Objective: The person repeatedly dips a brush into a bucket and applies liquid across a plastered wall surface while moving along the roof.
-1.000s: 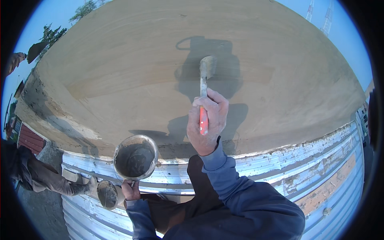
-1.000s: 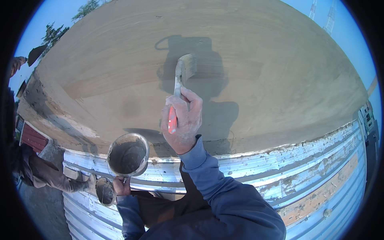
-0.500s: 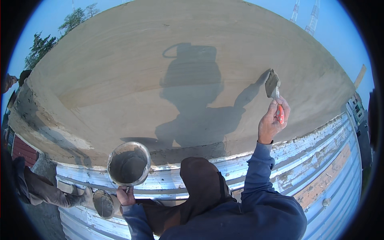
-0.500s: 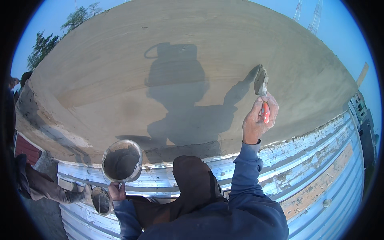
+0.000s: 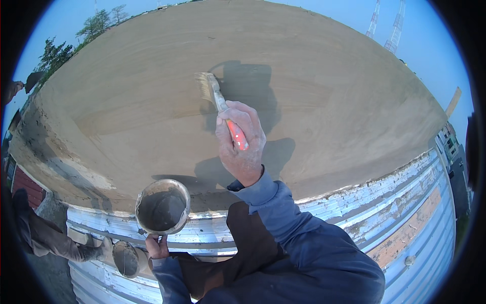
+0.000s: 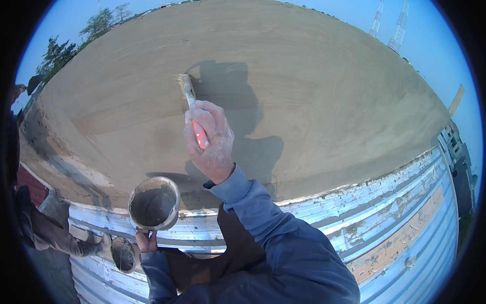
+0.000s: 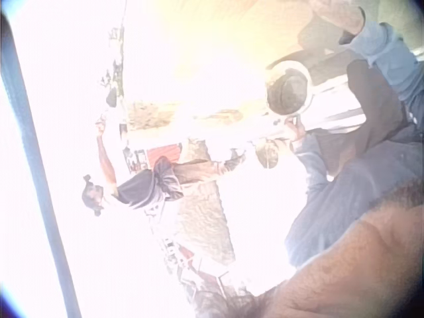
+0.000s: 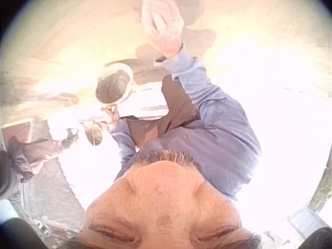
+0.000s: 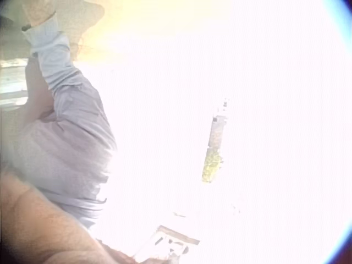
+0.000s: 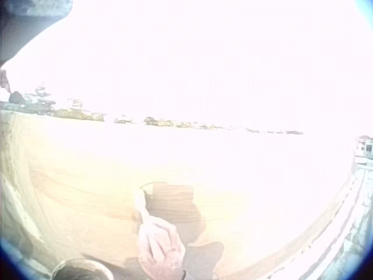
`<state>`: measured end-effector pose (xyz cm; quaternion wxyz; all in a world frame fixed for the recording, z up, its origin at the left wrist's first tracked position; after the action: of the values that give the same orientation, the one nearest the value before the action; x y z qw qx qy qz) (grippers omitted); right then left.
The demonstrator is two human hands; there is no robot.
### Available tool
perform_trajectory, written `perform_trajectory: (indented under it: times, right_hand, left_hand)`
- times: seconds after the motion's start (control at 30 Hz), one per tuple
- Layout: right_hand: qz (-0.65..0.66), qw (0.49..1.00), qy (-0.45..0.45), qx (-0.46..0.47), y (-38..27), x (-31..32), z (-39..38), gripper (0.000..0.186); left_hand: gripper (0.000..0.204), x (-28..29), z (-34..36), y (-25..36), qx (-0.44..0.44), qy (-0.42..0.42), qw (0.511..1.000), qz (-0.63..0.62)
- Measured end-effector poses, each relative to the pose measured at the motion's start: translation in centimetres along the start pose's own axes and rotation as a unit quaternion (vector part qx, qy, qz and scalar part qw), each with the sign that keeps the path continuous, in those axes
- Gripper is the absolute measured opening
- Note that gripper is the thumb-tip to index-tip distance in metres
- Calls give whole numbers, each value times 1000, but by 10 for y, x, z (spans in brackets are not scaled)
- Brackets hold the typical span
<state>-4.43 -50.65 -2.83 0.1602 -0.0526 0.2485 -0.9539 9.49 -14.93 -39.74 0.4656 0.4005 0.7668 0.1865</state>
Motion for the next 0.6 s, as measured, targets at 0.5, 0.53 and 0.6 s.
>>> perform_trajectory:
  times: [0.5, 0.53, 0.6]
  right_hand:
    - [63, 995, -4, -72, 22, 58, -84, 15]
    - [132, 980, -63, -132, 21, 29, -102, 15]
    - [123, 945, -208, -222, 23, -25, -136, 12]
  left_hand:
    - [13, -8, -28, 17, -20, 41, 996, 70]
    - [9, -10, -32, 17, -42, 48, 996, 69]
    - [7, -17, -37, 16, -23, 38, 998, 44]
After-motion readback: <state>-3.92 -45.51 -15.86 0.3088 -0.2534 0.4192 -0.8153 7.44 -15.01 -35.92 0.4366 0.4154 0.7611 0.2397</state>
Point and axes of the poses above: each hand's wrist, its own z-axis towards the middle knuckle, its own x-axis out of the back of the hand, y = z × x, the point moved 4 cm from there along z, towards the middle knuckle, and after that the axes turned 1 degree about z, right-handed, at the moved point
